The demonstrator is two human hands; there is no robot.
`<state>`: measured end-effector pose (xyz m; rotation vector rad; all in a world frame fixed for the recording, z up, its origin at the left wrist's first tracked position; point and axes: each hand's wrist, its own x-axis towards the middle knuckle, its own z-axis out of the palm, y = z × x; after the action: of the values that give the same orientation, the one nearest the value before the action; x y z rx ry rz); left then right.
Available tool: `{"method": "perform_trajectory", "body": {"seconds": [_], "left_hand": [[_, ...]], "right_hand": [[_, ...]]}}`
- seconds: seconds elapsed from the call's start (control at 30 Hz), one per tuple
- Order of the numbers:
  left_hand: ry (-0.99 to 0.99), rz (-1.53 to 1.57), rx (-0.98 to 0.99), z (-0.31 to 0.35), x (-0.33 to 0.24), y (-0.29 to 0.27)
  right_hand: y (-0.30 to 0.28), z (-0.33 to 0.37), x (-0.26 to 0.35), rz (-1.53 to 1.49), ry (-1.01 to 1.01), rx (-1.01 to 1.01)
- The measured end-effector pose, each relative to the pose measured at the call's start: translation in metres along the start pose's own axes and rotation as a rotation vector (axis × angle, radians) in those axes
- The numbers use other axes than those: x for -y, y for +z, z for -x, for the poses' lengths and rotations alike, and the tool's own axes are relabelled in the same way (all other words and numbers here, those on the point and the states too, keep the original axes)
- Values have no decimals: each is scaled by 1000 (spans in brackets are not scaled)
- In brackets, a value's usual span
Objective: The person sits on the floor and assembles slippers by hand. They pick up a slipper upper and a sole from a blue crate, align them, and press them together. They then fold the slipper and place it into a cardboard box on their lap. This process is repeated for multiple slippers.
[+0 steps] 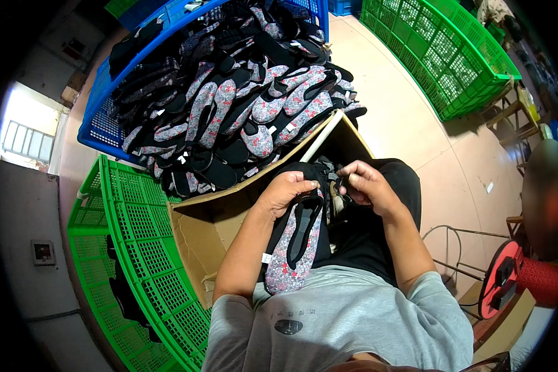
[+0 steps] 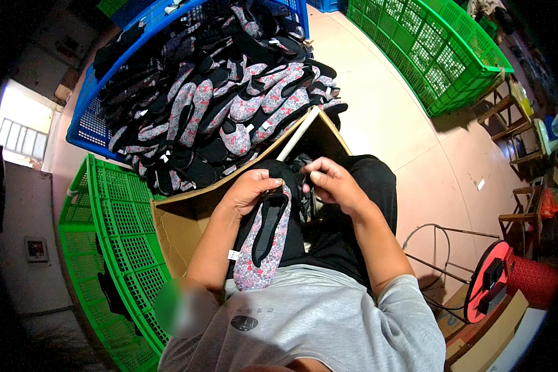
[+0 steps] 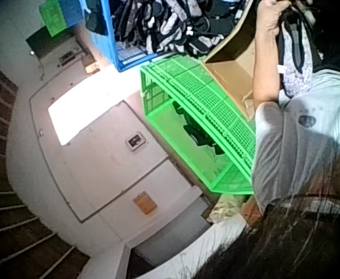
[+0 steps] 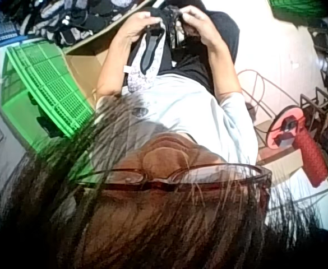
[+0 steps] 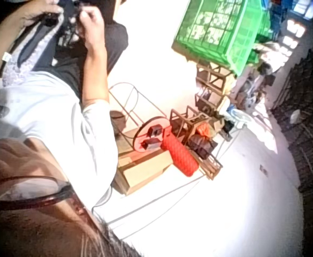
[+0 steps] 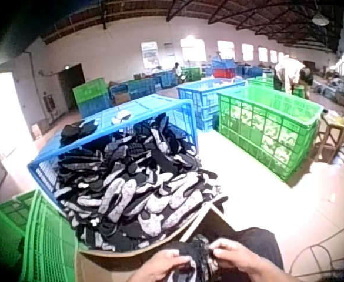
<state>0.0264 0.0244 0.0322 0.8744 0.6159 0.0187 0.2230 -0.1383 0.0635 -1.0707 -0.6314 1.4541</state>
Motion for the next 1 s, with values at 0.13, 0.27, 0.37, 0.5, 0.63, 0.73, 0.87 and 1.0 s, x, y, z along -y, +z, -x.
{"method": "perform_trajectory", "body": {"seconds": [0.13, 0.27, 0.37, 0.5, 0.63, 0.73, 0.87, 1.0], "left_hand": [[15, 10, 9, 1, -2, 2], [7, -28, -27, -7, 4, -3], [-11, -14, -19, -5, -3, 10], [-33, -24, -20, -4, -8, 13], [-51, -48, -32, -3, -13, 19], [-62, -90, -48, -6, -13, 16], [-74, -112, -61, -5, -16, 20], [-86, -178, -95, -5, -18, 21]], "right_hand": [[-3, 0, -7, 192, 181, 133], [5, -6, -10, 353, 229, 130], [9, -10, -13, 378, 246, 142], [9, -14, -13, 360, 269, 143], [11, -15, -9, 353, 303, 133], [9, -19, -11, 328, 334, 144], [12, -20, -8, 278, 366, 140], [10, -24, -13, 258, 358, 159]]}}
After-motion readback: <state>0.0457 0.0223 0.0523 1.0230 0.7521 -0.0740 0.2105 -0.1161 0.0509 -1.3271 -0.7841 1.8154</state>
